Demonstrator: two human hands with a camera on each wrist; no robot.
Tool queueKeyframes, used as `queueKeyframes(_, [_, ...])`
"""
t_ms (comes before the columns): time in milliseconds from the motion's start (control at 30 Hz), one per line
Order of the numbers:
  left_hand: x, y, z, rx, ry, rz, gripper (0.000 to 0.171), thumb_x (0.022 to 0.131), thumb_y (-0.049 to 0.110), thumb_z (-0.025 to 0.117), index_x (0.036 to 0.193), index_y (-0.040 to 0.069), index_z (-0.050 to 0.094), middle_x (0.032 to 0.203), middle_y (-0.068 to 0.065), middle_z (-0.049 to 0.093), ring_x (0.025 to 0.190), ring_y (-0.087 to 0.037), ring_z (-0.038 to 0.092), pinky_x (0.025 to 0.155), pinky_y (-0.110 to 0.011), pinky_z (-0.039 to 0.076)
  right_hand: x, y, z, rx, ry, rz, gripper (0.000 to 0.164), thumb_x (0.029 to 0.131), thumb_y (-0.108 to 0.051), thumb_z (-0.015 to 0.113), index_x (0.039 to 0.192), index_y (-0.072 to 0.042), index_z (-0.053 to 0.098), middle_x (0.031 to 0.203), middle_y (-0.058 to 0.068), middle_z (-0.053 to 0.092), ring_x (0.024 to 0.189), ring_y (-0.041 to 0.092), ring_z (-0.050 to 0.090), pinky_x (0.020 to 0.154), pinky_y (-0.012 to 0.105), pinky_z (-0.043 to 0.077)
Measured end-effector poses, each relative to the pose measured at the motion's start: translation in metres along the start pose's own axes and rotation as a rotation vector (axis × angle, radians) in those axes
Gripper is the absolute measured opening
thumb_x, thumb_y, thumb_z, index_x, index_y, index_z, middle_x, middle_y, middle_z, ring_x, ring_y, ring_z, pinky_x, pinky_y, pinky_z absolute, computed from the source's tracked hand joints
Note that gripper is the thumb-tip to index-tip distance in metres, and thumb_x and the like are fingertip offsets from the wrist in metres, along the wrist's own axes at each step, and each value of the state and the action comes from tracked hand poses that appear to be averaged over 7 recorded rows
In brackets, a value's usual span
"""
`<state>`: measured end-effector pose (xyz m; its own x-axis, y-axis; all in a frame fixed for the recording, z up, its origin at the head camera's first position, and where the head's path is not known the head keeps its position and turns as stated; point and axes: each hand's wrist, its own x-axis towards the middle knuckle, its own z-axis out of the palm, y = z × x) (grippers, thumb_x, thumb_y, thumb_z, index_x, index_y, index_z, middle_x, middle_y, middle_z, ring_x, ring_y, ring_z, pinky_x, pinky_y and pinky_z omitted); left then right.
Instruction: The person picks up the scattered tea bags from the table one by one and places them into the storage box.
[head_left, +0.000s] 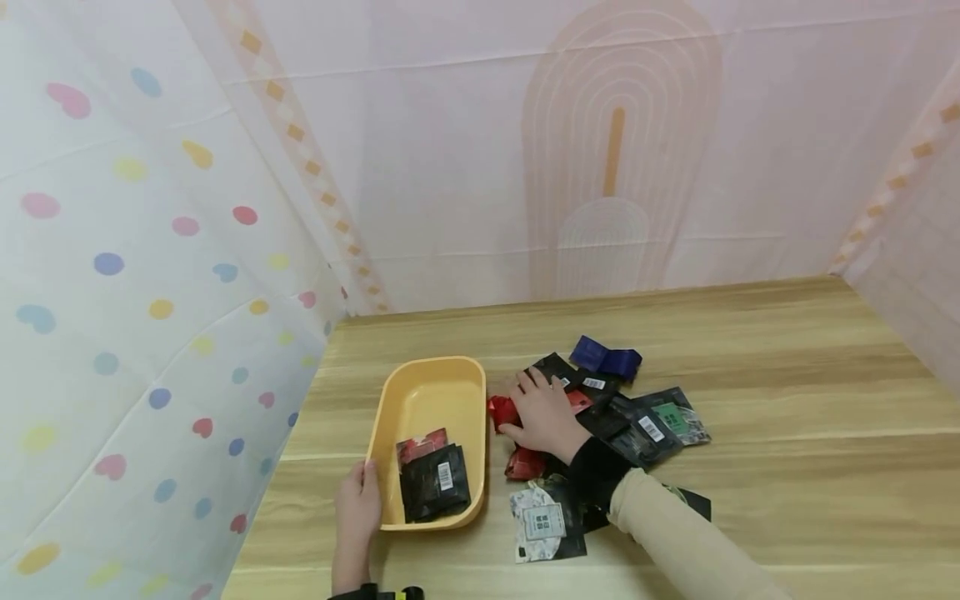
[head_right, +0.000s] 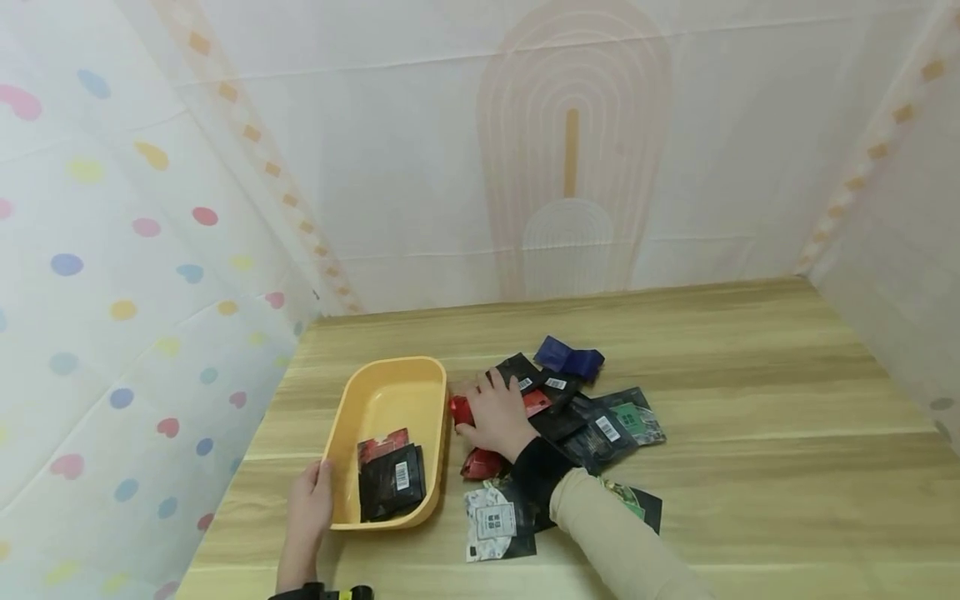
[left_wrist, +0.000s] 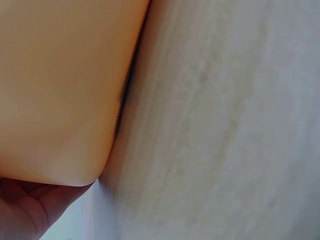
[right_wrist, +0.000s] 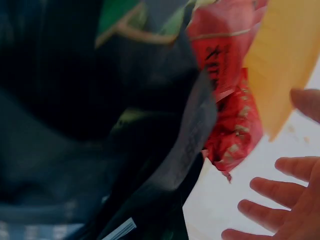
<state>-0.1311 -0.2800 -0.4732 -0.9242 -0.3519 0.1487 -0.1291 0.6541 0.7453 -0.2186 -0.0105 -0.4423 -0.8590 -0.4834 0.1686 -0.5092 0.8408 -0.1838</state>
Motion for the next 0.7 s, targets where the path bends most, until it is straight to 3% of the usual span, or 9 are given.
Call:
queueKeyframes(167, [-0.001, 0.000, 0.002, -0.001, -0.004, 0.014, 0.031, 0.098, 0.010, 0.035, 0.079, -0.007, 0.053, 0.060, -0.006, 0.040, 0.053, -0.017, 0.039, 0.050, -0.030, 0.034, 0.012, 0.000, 0.009, -0.011, -0.074, -0.010, 0.079, 0.074, -0.058, 0.064, 0.131, -0.006, 0.047, 0.131, 0.017, 0.046, 0.124, 0.034, 0.037, 0.094, 0.056, 0.031])
queueKeyframes(300, [-0.002, 0.001, 0.004, -0.010, -0.006, 0.016, 0.031, 0.098, 0.010, 0.036, 0.075, -0.005, 0.050, 0.058, -0.004, 0.036, 0.052, -0.016, 0.036, 0.050, -0.030, 0.033, 0.018, -0.001, 0.018, -0.011, -0.118, 0.011, 0.082, 0.069, -0.055, 0.070, 0.131, -0.009, 0.047, 0.127, 0.014, 0.050, 0.120, 0.033, 0.041, 0.091, 0.056, 0.034])
queueKeyframes(500, [-0.003, 0.000, 0.005, -0.018, 0.004, 0.023, 0.030, 0.098, 0.009, 0.036, 0.075, -0.006, 0.051, 0.059, -0.004, 0.037, 0.052, -0.015, 0.037, 0.050, -0.030, 0.034, 0.023, 0.000, 0.030, -0.021, -0.100, 0.028, 0.065, 0.067, -0.033, 0.077, 0.125, -0.014, 0.054, 0.103, 0.009, 0.061, 0.096, 0.029, 0.053, 0.072, 0.047, 0.045])
queueKeyframes(700, [-0.001, -0.002, 0.001, -0.015, -0.004, 0.004, 0.032, 0.099, 0.013, 0.034, 0.081, -0.007, 0.052, 0.061, -0.006, 0.041, 0.054, -0.016, 0.040, 0.051, -0.031, 0.035, 0.025, 0.000, 0.028, 0.005, -0.046, 0.025, 0.049, 0.067, -0.035, 0.076, 0.104, -0.009, 0.058, 0.092, 0.012, 0.059, 0.086, 0.028, 0.054, 0.064, 0.042, 0.049])
